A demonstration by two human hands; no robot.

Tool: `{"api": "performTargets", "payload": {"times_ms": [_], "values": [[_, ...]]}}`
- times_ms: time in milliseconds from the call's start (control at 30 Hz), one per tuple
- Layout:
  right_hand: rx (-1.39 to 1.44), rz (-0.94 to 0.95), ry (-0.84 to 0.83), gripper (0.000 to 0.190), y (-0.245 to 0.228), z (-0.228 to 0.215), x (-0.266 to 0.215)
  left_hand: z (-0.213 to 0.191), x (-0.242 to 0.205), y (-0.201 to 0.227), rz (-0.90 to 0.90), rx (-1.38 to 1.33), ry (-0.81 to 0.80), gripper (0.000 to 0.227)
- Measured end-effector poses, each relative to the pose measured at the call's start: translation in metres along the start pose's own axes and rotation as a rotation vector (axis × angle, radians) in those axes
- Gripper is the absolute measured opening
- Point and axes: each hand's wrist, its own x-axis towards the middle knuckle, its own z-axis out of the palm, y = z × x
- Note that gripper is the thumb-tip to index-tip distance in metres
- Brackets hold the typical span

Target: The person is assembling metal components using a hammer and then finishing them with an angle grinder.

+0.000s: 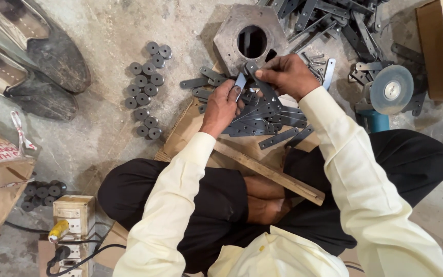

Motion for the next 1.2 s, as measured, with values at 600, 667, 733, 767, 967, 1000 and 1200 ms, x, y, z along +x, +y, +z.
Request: {"api": "performTargets", "payload": {"times_ms": [600, 667, 733, 767, 967, 1000, 1200], "values": [[0.334, -0.055, 0.248, 0.022, 0.032, 0.062, -0.001, 0.008, 0.012, -0.044, 0.204, 0.176, 0.139, 0.021], [0.345, -0.046, 0.261, 0.022, 0.030, 0.066, -0.001, 0.005, 0.005, -0.035, 0.197, 0.127, 0.140, 0.023], [0.356, -0.040, 0.277, 0.022, 0.029, 0.068, -0.001, 0.002, -0.002, -0.023, 0.192, 0.077, 0.138, 0.026], [0.365, -0.034, 0.286, 0.023, 0.030, 0.068, -0.001, 0.001, -0.006, -0.017, 0.184, 0.032, 0.144, 0.029], [0.407, -0.061, 0.267, 0.027, 0.035, 0.070, -0.005, -0.004, -0.023, 0.006, 0.157, 0.060, 0.121, 0.047], [0.394, -0.065, 0.263, 0.027, 0.034, 0.071, -0.006, -0.005, -0.021, 0.003, 0.158, 0.113, 0.109, 0.048], [0.136, -0.141, 0.353, 0.031, 0.044, 0.069, -0.039, -0.007, -0.017, 0.011, 0.126, 0.164, 0.098, 0.044]]}}
